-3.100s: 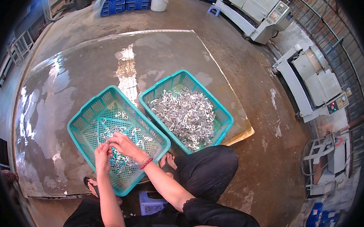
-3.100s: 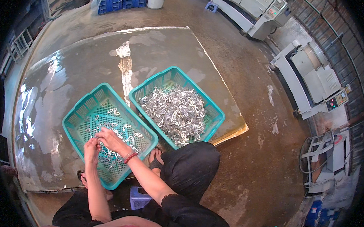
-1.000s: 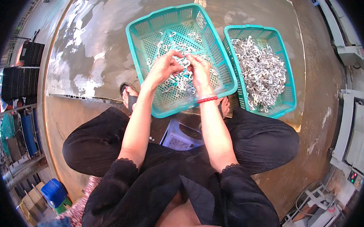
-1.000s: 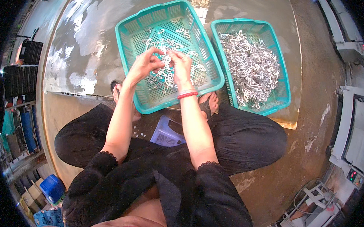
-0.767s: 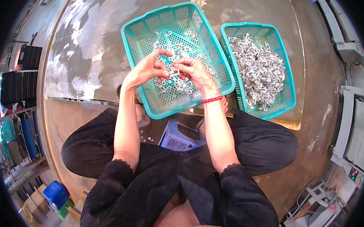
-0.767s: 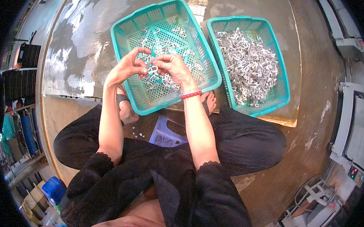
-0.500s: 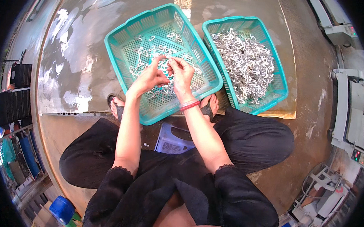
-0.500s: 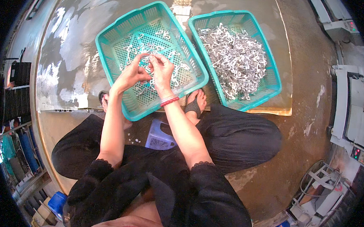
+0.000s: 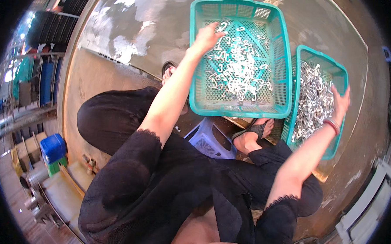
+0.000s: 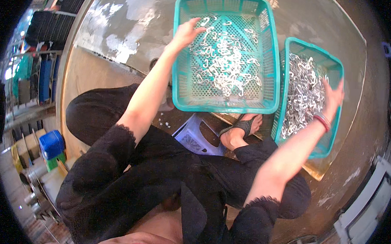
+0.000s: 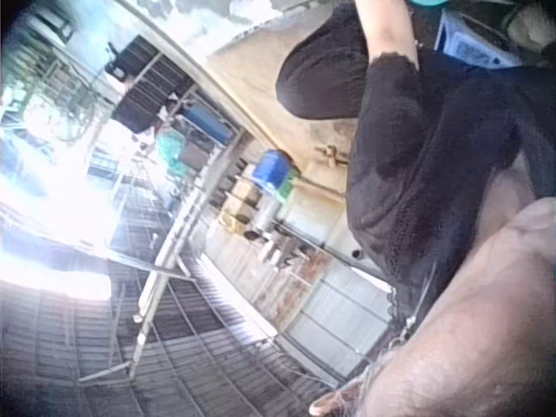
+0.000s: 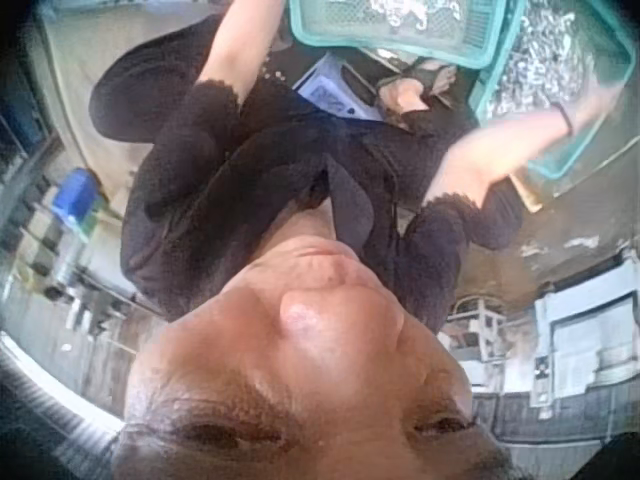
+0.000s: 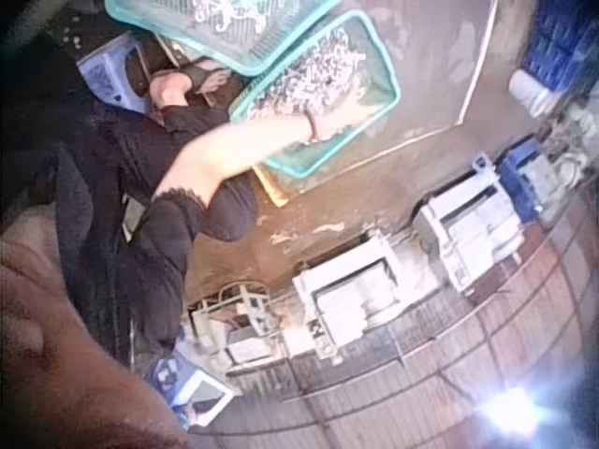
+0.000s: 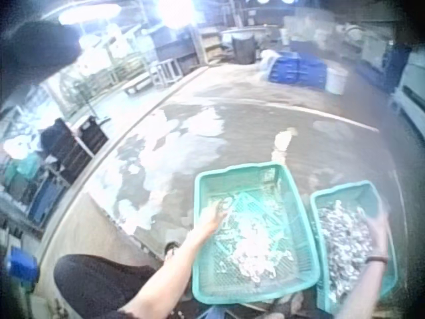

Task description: The person sits on a small stool and sorts small silver metal parts from one green basket into another. They pick up handfuls of parts, separate them by hand, and transfer them between the baskets.

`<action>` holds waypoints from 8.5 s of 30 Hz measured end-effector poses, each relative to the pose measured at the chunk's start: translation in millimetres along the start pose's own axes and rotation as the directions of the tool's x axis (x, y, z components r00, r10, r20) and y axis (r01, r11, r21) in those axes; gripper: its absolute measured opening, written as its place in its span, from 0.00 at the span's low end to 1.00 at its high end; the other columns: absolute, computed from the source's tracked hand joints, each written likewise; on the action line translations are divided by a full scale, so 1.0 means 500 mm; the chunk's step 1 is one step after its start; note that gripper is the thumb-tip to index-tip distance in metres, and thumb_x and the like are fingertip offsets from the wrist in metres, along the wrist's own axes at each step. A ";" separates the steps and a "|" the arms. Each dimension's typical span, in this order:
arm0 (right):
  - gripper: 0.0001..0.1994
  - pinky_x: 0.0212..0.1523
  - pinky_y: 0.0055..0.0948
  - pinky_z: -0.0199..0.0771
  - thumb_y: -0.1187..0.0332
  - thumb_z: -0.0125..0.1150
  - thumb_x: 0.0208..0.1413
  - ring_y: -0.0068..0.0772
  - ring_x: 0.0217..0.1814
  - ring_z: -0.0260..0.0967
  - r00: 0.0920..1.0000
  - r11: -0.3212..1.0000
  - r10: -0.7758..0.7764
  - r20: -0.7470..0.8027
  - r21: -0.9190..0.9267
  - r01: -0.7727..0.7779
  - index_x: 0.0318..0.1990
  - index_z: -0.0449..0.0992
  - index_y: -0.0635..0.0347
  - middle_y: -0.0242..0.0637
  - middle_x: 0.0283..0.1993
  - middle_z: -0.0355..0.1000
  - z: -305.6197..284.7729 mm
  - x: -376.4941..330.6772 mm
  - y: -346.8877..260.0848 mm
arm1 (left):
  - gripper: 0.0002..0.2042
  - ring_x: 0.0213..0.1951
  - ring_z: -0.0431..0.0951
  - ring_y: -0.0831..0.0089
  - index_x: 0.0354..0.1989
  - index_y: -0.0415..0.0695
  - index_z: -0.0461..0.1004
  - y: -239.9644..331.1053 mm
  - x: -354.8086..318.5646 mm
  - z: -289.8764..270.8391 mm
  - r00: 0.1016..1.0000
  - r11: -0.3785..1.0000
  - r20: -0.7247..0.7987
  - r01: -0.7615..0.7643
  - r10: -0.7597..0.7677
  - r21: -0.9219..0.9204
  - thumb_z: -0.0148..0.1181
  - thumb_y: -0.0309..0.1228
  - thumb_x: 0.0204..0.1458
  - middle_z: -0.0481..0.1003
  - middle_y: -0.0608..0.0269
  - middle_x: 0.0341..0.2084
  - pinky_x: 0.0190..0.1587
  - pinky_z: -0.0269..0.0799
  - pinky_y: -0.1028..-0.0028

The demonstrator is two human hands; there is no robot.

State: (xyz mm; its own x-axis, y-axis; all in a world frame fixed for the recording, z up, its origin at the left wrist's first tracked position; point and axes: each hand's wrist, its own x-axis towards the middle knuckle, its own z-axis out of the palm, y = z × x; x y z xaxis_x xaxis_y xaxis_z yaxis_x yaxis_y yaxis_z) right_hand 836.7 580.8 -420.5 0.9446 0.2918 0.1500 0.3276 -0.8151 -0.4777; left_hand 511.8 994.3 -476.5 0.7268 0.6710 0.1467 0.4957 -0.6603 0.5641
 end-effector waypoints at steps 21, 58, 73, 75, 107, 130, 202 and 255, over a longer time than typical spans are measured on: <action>0.11 0.14 0.33 0.68 0.76 0.57 0.47 0.37 0.21 0.67 0.763 0.497 0.609 -0.218 0.854 -0.152 0.39 0.69 0.66 0.42 0.30 0.71 -0.035 -0.069 0.370 | 0.10 0.29 0.76 0.60 0.37 0.44 0.73 0.037 -0.175 0.177 0.852 0.982 0.500 -0.078 0.155 -0.171 0.53 0.34 0.48 0.75 0.52 0.22 0.36 0.70 0.66; 0.29 0.60 0.69 0.39 0.71 0.62 0.42 0.54 0.64 0.48 0.595 -0.443 -0.480 0.645 0.407 -0.799 0.55 0.61 0.62 0.48 0.59 0.58 0.265 -0.364 -0.370 | 0.33 0.27 0.77 0.70 0.55 0.45 0.64 0.001 -0.060 0.015 0.767 0.785 0.641 0.393 0.007 -0.478 0.63 0.27 0.33 0.76 0.57 0.28 0.37 0.74 0.72; 0.17 0.56 0.64 0.55 0.78 0.49 0.46 0.55 0.57 0.58 0.525 -0.388 -0.310 0.793 0.398 -0.831 0.47 0.63 0.63 0.53 0.51 0.63 0.255 -0.333 -0.370 | 0.19 0.33 0.75 0.73 0.43 0.35 0.70 0.109 -0.085 0.014 0.897 0.562 0.407 0.428 -0.170 -0.708 0.63 0.32 0.44 0.73 0.57 0.36 0.33 0.73 0.76; 0.21 0.56 0.65 0.53 0.80 0.49 0.43 0.54 0.57 0.57 0.567 -0.385 -0.336 0.752 0.439 -0.812 0.48 0.61 0.63 0.52 0.50 0.63 0.245 -0.341 -0.379 | 0.15 0.36 0.73 0.73 0.40 0.37 0.70 0.106 -0.083 -0.012 0.867 0.291 0.495 0.487 -0.051 -0.824 0.62 0.32 0.45 0.73 0.58 0.34 0.36 0.71 0.75; 0.27 0.43 0.50 0.73 0.69 0.57 0.50 0.32 0.42 0.67 0.601 -0.287 -0.412 0.685 0.528 -0.799 0.58 0.55 0.51 0.36 0.46 0.66 0.241 -0.360 -0.421 | 0.17 0.36 0.76 0.69 0.50 0.41 0.63 0.116 -0.105 -0.008 0.672 0.064 0.739 0.736 0.051 -0.674 0.50 0.35 0.55 0.72 0.56 0.40 0.22 0.75 0.77; 0.18 0.47 0.38 0.70 0.63 0.52 0.56 0.35 0.48 0.67 0.784 0.114 -0.385 0.486 0.869 -0.482 0.53 0.63 0.57 0.38 0.48 0.68 0.311 -0.381 -0.430 | 0.16 0.38 0.71 0.69 0.40 0.37 0.73 0.136 -0.095 -0.073 0.973 0.851 0.199 0.004 0.118 -0.525 0.44 0.36 0.57 0.74 0.56 0.35 0.44 0.64 0.69; 0.60 0.61 0.48 0.48 0.33 0.64 0.26 0.68 0.63 0.43 0.761 0.816 0.526 0.379 -0.477 -0.327 0.66 0.39 0.52 0.71 0.60 0.44 0.185 -0.261 0.138 | 0.32 0.59 0.50 0.45 0.57 0.43 0.57 0.069 -0.070 0.131 0.840 0.770 0.524 -0.426 0.142 0.475 0.57 0.44 0.44 0.53 0.45 0.57 0.50 0.57 0.41; 0.18 0.41 0.43 0.74 0.84 0.56 0.41 0.41 0.40 0.67 0.684 -0.091 -0.244 0.687 0.686 -0.722 0.43 0.66 0.62 0.42 0.40 0.68 0.203 -0.114 -0.495 | 0.07 0.17 0.62 0.87 0.30 0.43 0.72 0.155 0.133 -0.104 0.878 -0.028 0.469 0.473 0.095 -0.880 0.62 0.32 0.47 0.69 0.71 0.20 0.13 0.54 0.87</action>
State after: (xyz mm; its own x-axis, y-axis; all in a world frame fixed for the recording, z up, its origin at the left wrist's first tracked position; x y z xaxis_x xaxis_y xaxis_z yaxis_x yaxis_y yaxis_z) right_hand 699.9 816.6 -398.9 0.5544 0.7427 -0.3757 -0.7237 0.2072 -0.6583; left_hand 574.0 1005.3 -380.8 0.9083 0.3681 -0.1986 -0.0884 0.6329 0.7691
